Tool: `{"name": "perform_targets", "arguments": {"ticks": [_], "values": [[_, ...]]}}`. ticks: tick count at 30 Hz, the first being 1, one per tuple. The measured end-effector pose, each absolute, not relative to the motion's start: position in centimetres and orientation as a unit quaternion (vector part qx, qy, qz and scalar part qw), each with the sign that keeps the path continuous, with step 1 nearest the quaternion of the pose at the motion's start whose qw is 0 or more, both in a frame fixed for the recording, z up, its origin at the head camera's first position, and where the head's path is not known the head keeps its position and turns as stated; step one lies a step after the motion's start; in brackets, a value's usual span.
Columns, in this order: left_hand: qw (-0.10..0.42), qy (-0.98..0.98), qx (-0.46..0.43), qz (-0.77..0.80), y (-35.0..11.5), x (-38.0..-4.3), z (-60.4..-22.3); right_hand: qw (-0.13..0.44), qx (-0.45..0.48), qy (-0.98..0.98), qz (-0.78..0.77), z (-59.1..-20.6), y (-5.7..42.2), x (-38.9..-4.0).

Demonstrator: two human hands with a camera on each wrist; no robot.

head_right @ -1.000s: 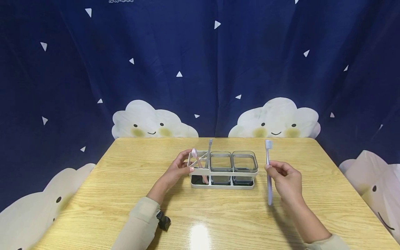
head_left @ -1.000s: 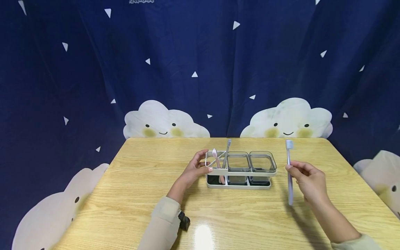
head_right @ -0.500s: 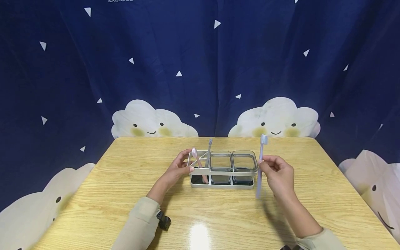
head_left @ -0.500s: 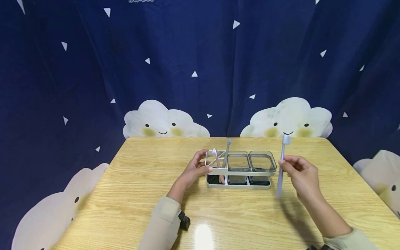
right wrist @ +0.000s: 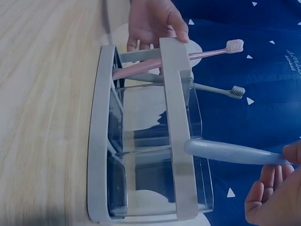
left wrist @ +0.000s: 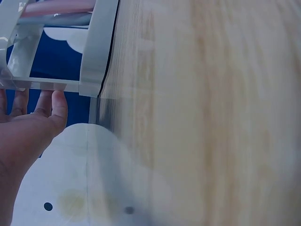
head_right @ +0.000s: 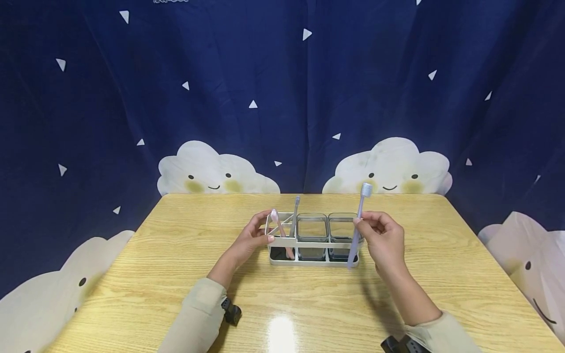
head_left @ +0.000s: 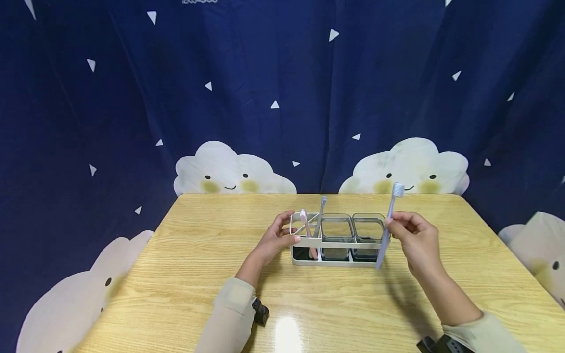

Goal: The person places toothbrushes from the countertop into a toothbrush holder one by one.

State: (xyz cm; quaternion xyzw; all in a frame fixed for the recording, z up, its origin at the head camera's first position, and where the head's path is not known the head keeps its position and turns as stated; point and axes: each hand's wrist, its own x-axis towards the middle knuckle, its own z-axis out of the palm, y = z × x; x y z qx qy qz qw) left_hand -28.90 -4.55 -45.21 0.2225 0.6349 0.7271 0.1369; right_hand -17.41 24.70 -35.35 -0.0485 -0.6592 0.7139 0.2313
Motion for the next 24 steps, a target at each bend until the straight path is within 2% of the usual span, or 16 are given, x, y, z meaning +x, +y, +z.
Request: {"name": "perform_targets", "arguments": {"ticks": [24], "values": [[0.144, 0.635, 0.215, 0.728, -4.6, -28.8, -45.0, 0.238, -0.029, -0.628, 0.74, -33.6, 21.7, -19.4]]}}
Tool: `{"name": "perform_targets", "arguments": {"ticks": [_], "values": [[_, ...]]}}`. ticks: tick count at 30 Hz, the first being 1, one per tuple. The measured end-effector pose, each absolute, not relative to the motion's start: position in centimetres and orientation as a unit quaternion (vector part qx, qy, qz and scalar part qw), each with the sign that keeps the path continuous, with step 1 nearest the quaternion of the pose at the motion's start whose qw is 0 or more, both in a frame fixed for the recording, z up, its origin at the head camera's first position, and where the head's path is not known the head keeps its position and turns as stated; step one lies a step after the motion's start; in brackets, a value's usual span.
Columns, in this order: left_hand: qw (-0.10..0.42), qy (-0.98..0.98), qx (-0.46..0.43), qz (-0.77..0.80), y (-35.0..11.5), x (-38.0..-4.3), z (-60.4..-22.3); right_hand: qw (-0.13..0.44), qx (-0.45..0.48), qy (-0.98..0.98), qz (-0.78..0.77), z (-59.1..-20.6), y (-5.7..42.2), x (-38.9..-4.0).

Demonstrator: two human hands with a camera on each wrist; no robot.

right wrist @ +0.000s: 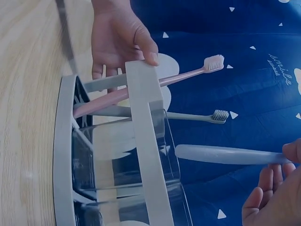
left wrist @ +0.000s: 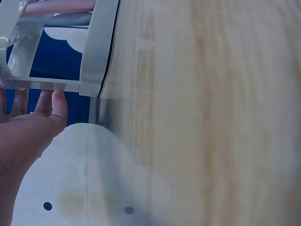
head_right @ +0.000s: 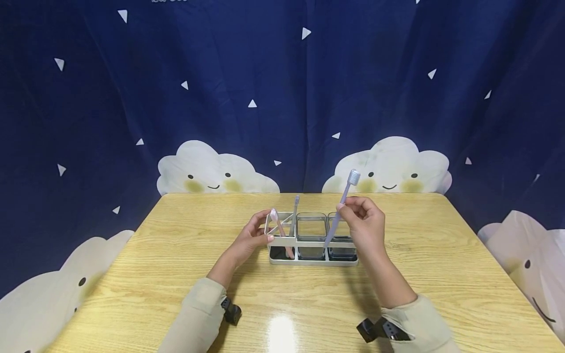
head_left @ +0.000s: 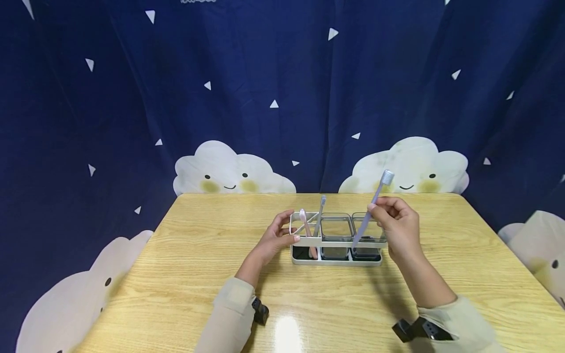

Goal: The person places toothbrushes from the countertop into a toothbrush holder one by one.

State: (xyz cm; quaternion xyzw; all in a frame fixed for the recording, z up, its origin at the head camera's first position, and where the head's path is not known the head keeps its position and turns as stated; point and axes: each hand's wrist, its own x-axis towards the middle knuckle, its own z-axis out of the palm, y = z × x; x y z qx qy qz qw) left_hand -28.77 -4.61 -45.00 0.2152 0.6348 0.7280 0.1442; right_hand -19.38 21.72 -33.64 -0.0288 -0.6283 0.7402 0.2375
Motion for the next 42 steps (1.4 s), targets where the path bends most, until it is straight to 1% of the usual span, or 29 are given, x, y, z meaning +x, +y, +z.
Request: {"name": "perform_targets", "arguments": {"ticks": [27, 37, 42], "values": [[0.145, 0.633, 0.213, 0.73, -4.6, -28.8, -45.0, 0.239, -0.011, -0.586, 0.774, -33.7, 18.6, -21.1], [0.148, 0.631, 0.217, 0.731, -4.7, -28.8, -45.0, 0.238, -0.014, -0.609, 0.757, -34.6, 17.5, -22.2], [0.152, 0.628, 0.212, 0.733, -4.6, -28.9, -45.0, 0.224, -0.018, -0.624, 0.749, -35.4, 17.1, -22.6]]}}
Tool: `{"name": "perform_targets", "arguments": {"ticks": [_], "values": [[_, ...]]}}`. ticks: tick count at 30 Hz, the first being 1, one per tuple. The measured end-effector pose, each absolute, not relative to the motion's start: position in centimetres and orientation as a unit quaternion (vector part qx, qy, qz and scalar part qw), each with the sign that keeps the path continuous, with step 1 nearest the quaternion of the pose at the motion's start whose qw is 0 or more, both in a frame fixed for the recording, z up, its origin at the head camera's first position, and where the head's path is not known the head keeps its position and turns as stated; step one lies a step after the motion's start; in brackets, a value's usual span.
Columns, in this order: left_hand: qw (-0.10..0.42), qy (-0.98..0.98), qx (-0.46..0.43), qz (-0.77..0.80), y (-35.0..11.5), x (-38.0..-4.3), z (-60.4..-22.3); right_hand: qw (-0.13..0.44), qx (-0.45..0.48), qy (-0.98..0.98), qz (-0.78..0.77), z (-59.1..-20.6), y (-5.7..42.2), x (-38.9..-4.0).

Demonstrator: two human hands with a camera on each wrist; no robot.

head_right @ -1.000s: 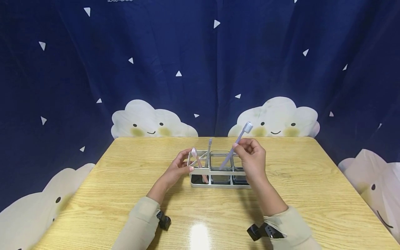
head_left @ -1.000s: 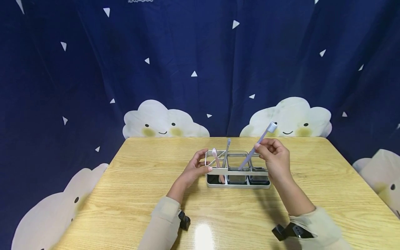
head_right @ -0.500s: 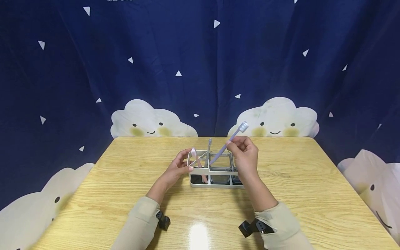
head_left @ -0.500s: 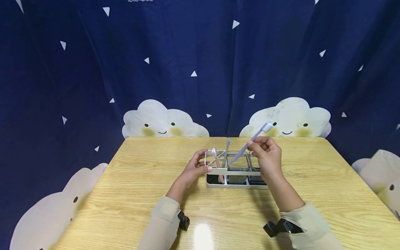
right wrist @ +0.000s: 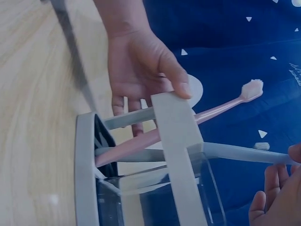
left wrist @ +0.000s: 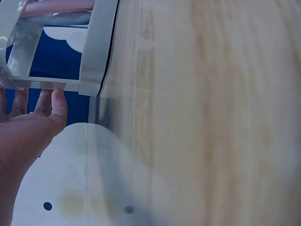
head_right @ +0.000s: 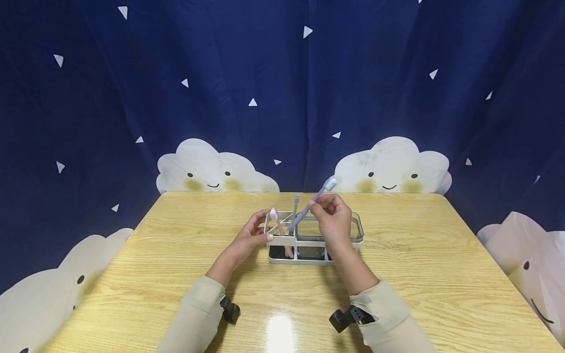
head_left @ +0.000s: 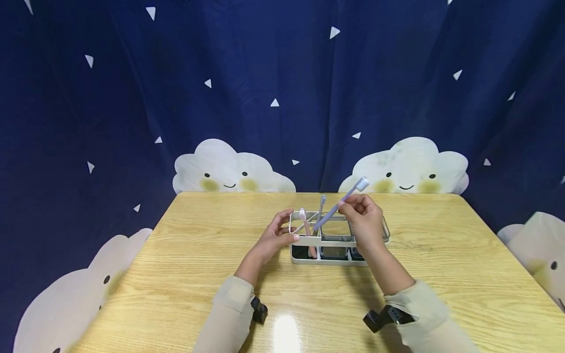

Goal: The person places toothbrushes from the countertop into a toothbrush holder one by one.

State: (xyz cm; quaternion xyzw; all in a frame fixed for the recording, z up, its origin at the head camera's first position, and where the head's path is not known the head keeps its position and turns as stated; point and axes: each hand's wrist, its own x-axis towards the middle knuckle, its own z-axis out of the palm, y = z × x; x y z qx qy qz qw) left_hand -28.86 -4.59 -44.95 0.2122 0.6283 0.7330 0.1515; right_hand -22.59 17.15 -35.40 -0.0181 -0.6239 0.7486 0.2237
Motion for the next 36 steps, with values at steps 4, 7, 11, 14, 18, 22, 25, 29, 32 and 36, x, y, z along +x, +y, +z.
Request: {"name": "perform_targets", "arguments": {"ticks": [4, 7, 11, 14, 18, 22, 25, 29, 32, 36], "values": [[0.16, 0.629, 0.214, 0.73, -4.7, -28.9, -44.7, 0.218, -0.021, -0.635, 0.74, -35.9, 16.8, -22.7], [0.167, 0.629, 0.22, 0.726, -4.7, -28.5, -44.1, 0.216, -0.02, -0.638, 0.739, -36.1, 16.6, -22.8], [0.168, 0.631, 0.226, 0.723, -4.8, -27.7, -42.9, 0.209, -0.021, -0.646, 0.734, -36.4, 16.4, -23.0], [0.167, 0.63, 0.228, 0.724, -4.8, -27.3, -42.4, 0.207, -0.022, -0.654, 0.727, -36.6, 16.4, -23.2], [0.167, 0.63, 0.227, 0.724, -4.7, -27.2, -42.4, 0.203, -0.014, -0.662, 0.722, -36.6, 16.3, -23.3], [0.164, 0.63, 0.225, 0.725, -4.7, -27.3, -42.5, 0.201, -0.005, -0.674, 0.711, -36.6, 16.2, -23.3], [0.162, 0.63, 0.224, 0.726, -4.7, -27.3, -42.5, 0.198, -0.003, -0.688, 0.698, -36.7, 16.1, -23.4], [0.164, 0.632, 0.222, 0.724, -4.8, -27.3, -42.4, 0.184, 0.003, -0.709, 0.681, -37.0, 16.0, -23.5], [0.168, 0.633, 0.222, 0.723, -4.8, -27.3, -42.4, 0.17, 0.005, -0.719, 0.674, -37.3, 15.9, -23.5], [0.169, 0.631, 0.222, 0.724, -4.8, -27.3, -42.4, 0.16, 0.007, -0.734, 0.66, -37.6, 15.8, -23.6]]}}
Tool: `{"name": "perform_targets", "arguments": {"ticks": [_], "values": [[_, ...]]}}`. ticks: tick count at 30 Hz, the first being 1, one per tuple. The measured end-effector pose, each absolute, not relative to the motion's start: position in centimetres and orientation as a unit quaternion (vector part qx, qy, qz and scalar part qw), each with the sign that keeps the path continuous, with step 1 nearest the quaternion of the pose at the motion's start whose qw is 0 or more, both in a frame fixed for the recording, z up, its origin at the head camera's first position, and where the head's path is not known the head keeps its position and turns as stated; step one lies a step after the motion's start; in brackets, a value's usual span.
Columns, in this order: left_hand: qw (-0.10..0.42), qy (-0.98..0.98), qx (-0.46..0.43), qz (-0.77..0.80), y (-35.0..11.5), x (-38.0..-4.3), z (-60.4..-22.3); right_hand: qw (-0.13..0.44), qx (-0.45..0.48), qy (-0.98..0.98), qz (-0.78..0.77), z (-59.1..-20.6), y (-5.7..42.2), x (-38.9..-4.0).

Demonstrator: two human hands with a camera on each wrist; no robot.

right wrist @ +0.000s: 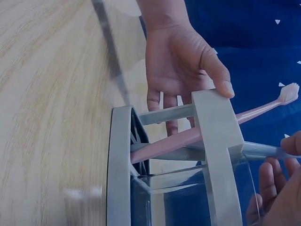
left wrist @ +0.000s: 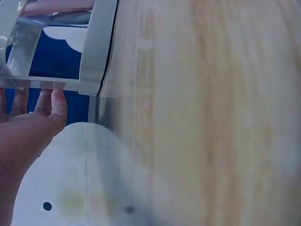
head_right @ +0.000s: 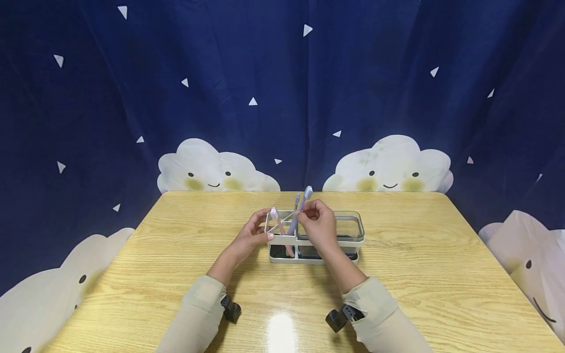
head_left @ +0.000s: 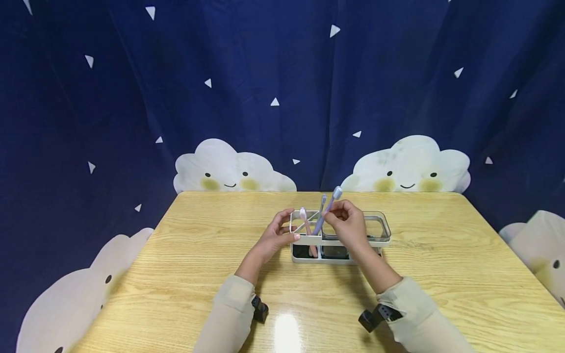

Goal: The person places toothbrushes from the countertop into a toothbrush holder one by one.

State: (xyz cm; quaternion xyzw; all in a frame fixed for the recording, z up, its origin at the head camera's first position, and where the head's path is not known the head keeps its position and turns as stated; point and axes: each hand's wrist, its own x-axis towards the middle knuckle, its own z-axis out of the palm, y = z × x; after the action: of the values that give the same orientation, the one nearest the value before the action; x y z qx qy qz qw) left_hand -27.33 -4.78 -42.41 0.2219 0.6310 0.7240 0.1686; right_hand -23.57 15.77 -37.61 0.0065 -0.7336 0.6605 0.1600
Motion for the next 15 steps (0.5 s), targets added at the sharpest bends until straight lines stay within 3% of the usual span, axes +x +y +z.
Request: {"name": "perform_targets", "arguments": {"ticks": [15], "values": [[0.145, 0.629, 0.207, 0.735, -4.6, -28.9, -45.0, 0.15, 0.013, -0.794, 0.589, -37.7, 15.7, -23.3]]}}
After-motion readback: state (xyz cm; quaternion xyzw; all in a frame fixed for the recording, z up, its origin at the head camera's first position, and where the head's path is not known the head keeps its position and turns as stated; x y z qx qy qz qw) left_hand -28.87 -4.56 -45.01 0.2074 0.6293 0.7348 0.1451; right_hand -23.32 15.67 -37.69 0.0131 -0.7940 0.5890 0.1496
